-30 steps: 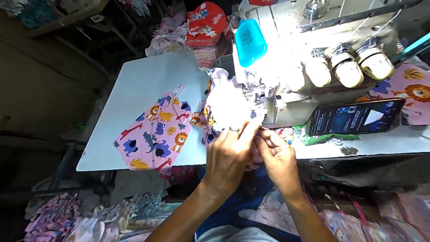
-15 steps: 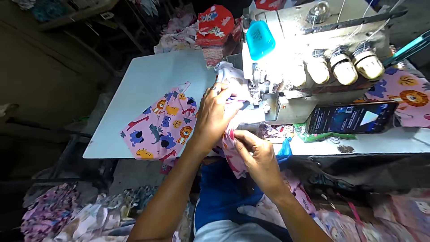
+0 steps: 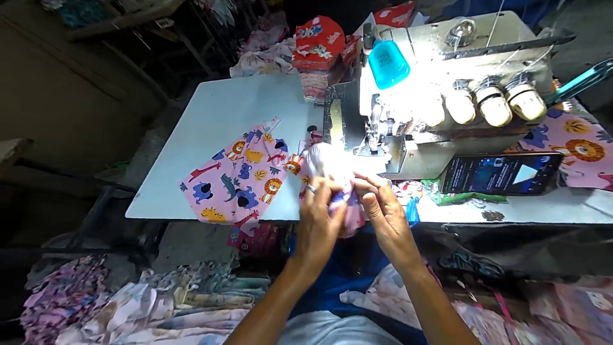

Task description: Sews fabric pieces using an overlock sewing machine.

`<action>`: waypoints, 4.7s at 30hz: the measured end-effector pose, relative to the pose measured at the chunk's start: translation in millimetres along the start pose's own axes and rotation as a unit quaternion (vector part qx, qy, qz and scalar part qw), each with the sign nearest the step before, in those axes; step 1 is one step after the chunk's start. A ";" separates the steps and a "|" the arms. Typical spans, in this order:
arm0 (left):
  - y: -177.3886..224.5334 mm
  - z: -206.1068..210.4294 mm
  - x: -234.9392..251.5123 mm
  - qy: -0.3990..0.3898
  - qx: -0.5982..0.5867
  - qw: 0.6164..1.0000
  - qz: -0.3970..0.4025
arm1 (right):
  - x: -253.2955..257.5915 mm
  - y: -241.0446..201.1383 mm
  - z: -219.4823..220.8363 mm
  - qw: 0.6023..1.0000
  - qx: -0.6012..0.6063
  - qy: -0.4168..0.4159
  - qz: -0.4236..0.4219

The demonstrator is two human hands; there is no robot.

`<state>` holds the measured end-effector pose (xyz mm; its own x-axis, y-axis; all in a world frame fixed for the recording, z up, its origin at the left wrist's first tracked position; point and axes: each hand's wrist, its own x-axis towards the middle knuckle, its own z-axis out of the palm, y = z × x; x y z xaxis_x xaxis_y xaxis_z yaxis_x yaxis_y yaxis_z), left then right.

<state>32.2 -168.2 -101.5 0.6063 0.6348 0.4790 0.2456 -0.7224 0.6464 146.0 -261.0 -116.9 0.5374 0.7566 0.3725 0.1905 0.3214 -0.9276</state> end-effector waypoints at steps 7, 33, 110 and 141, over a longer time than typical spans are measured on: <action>-8.3 12.3 -19.4 -0.074 0.006 0.987 0.143 | 13.6 21.6 -45.5 0.977 -0.017 0.211 0.008; 20.1 -55.1 91.3 -0.197 0.118 0.929 0.289 | 6.8 -26.3 -31.1 0.999 -0.017 0.017 0.026; 0.4 -21.8 45.4 0.005 0.118 0.987 0.112 | -6.4 9.8 2.4 0.971 0.166 0.135 0.111; 5.4 -24.4 36.3 -0.136 0.159 0.891 0.403 | -19.2 6.0 -14.5 0.989 0.006 0.122 0.087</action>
<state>37.0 -142.3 -66.2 0.8328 -0.1833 0.5223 -0.1759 -0.9823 -0.0643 148.8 -281.9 -130.1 0.7441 0.6408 0.1887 0.0697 0.2065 -0.9760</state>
